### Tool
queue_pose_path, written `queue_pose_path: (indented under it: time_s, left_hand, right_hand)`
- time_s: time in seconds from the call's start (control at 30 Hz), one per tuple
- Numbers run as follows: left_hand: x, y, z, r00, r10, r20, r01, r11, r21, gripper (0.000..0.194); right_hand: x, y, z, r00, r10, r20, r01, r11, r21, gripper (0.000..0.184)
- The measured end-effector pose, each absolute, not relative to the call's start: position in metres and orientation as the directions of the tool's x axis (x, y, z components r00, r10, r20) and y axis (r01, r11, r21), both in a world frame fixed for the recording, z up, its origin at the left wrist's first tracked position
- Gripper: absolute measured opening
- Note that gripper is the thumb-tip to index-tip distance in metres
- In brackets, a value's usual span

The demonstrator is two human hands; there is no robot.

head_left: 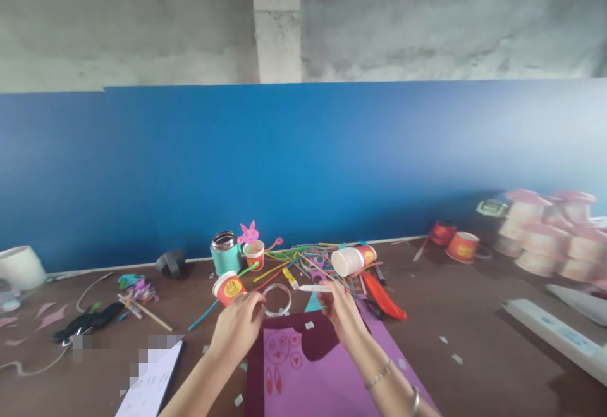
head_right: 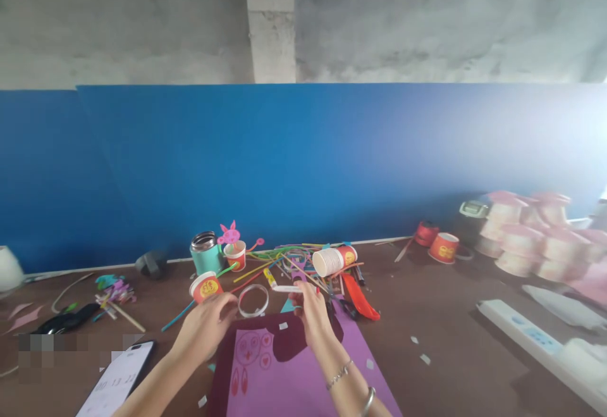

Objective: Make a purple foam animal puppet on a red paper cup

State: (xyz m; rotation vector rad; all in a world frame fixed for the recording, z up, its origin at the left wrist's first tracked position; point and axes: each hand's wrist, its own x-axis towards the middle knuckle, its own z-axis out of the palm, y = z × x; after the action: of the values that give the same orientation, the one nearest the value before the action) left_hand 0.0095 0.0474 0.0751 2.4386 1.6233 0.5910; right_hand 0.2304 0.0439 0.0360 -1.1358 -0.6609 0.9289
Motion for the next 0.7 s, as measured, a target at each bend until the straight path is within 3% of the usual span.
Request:
queue_pose_path:
  time_s: [0.1,0.23,0.4,0.53,0.7]
  left_hand:
    - [0.026,0.072,0.073,0.433,0.863,0.258,0.825,-0.496,0.273,0.021]
    - [0.037,0.091,0.074,0.501,0.836,0.224,0.812,-0.543,0.214,0.018]
    - [0.012,0.080,0.085,0.492,0.827,0.272,0.773,-0.559,0.300,0.022]
    - [-0.023,0.059,0.088,0.406,0.892,0.197,0.804,-0.452,0.387,0.020]
    - [-0.034,0.046,0.076,0.362,0.922,0.135,0.838,-0.386,0.386,0.017]
  right_hand:
    - [0.234,0.048,0.035,0.573,0.819,-0.030,-0.284,0.165,-0.945,0.027]
    - [0.240,0.040,0.034,0.623,0.777,0.091,-0.173,0.251,-0.952,0.031]
    - [0.233,0.036,0.026,0.562,0.825,0.059,-0.191,0.199,-0.961,0.035]
    - [0.230,0.040,0.020,0.555,0.827,0.095,-0.160,0.218,-0.963,0.033]
    - [0.241,0.041,0.031,0.707,0.696,0.126,-0.113,0.287,-0.951,0.038]
